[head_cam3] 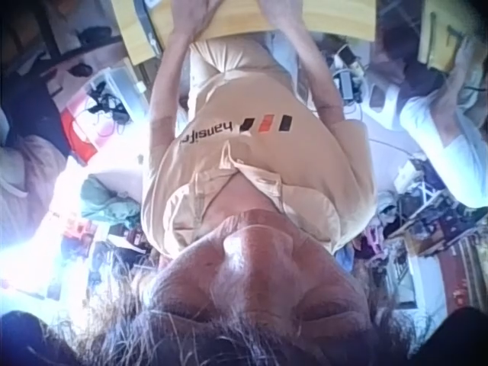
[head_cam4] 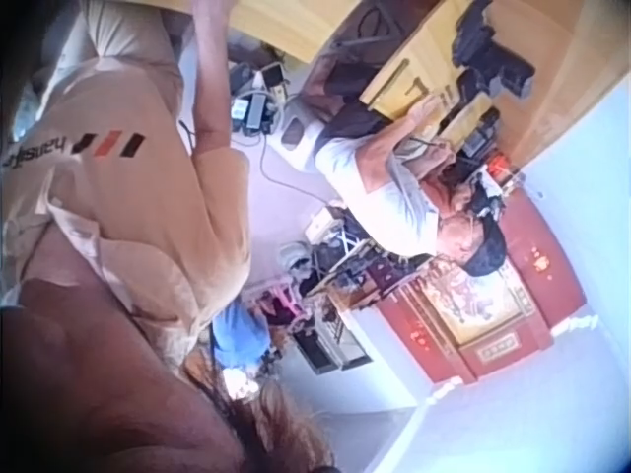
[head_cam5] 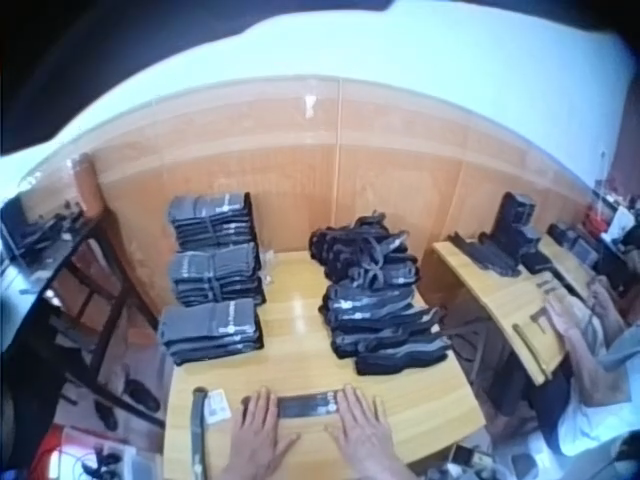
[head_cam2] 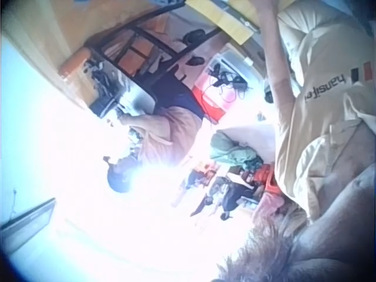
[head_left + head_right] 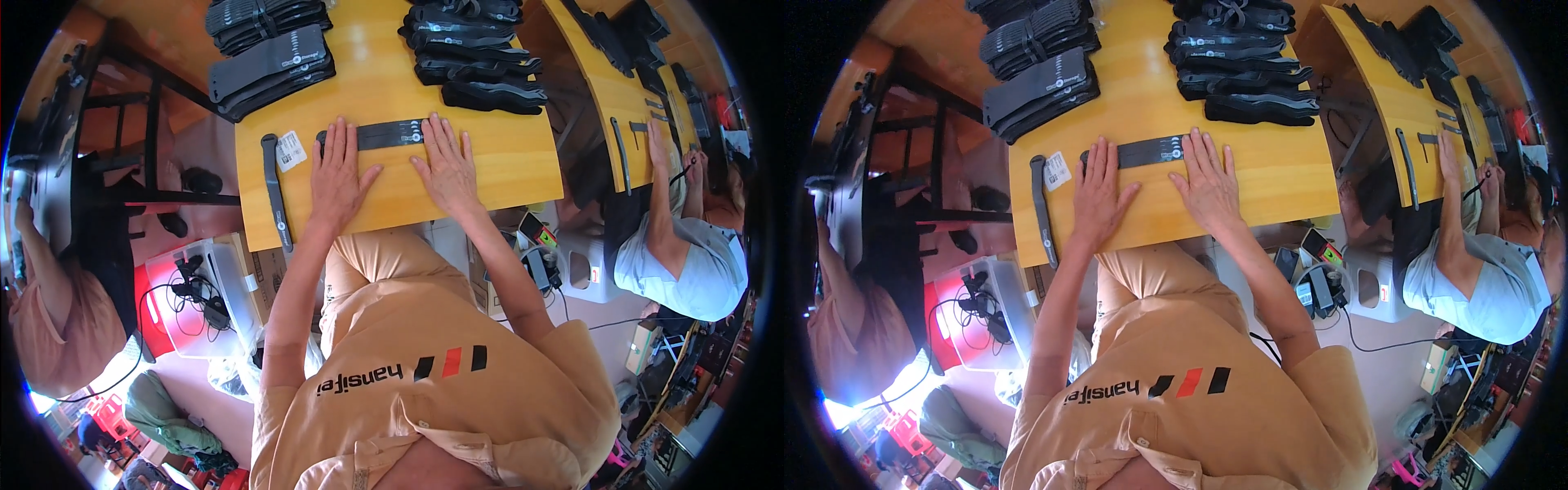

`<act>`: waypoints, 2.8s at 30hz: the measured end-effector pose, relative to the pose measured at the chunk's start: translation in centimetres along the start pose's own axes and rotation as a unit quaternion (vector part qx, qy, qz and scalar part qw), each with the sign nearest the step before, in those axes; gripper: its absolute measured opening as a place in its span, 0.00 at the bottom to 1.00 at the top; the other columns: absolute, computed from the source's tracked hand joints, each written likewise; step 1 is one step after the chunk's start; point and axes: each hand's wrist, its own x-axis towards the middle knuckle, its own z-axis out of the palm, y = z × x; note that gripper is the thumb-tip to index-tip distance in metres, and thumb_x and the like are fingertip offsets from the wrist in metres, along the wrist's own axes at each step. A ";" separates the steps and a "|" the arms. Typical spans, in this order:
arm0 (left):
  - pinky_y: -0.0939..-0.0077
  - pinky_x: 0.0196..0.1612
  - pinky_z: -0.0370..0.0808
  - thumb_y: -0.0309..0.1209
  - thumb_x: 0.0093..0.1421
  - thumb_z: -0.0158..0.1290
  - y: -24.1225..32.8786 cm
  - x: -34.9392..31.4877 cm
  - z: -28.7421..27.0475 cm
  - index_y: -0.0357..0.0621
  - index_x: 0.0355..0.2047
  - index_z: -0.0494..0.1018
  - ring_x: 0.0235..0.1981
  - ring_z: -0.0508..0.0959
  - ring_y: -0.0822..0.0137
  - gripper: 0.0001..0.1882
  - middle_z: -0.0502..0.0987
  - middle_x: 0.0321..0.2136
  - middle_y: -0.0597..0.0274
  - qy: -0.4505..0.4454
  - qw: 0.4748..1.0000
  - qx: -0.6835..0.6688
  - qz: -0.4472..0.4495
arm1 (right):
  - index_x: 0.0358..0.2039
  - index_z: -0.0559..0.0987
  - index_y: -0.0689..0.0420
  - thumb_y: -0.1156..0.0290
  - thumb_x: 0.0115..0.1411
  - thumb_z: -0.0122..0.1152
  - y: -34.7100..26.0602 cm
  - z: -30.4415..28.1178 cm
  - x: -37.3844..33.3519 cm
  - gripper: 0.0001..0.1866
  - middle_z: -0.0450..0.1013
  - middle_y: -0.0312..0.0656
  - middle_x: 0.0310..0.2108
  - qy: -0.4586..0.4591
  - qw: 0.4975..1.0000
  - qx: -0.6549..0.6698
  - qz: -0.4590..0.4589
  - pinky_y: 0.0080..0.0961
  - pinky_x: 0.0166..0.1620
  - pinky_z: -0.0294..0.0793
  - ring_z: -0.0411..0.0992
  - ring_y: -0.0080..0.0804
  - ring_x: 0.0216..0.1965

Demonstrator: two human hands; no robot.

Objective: Threading small plastic buckles and components onto black elastic straps at a workshop table.

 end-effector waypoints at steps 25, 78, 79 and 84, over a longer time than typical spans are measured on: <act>0.81 0.26 0.65 0.31 0.49 0.58 -4.7 -9.8 -4.6 0.35 0.27 0.72 0.21 0.68 0.75 0.11 0.70 0.18 0.67 0.110 0.764 -0.493 -0.402 | 0.35 0.75 0.63 0.79 0.55 0.52 -6.1 -2.1 -2.8 0.07 0.69 0.45 0.31 0.043 0.907 0.418 0.014 0.24 0.40 0.68 0.70 0.35 0.35; 0.83 0.33 0.77 0.26 0.54 0.57 3.4 -11.5 -5.9 0.38 0.39 0.72 0.28 0.77 0.75 0.12 0.76 0.28 0.64 0.096 0.576 -0.739 -0.336 | 0.29 0.78 0.65 0.82 0.48 0.59 -10.7 -5.4 -3.9 0.06 0.74 0.44 0.26 -0.133 0.868 0.474 -0.058 0.19 0.29 0.75 0.74 0.29 0.25; 0.83 0.33 0.77 0.26 0.54 0.57 3.5 -11.4 -6.0 0.38 0.39 0.72 0.28 0.77 0.75 0.12 0.76 0.28 0.64 0.094 0.577 -0.739 -0.335 | 0.29 0.78 0.65 0.82 0.48 0.59 -10.7 -5.4 -3.9 0.06 0.74 0.44 0.26 -0.131 0.869 0.474 -0.057 0.19 0.29 0.75 0.74 0.29 0.25; 0.82 0.32 0.77 0.25 0.52 0.59 3.7 -11.6 -6.3 0.38 0.38 0.72 0.29 0.77 0.75 0.14 0.76 0.28 0.64 0.099 0.604 -0.706 -0.357 | 0.27 0.77 0.63 0.79 0.47 0.59 -11.0 -5.6 -4.1 0.04 0.71 0.45 0.24 -0.138 0.890 0.425 -0.097 0.26 0.27 0.73 0.73 0.37 0.23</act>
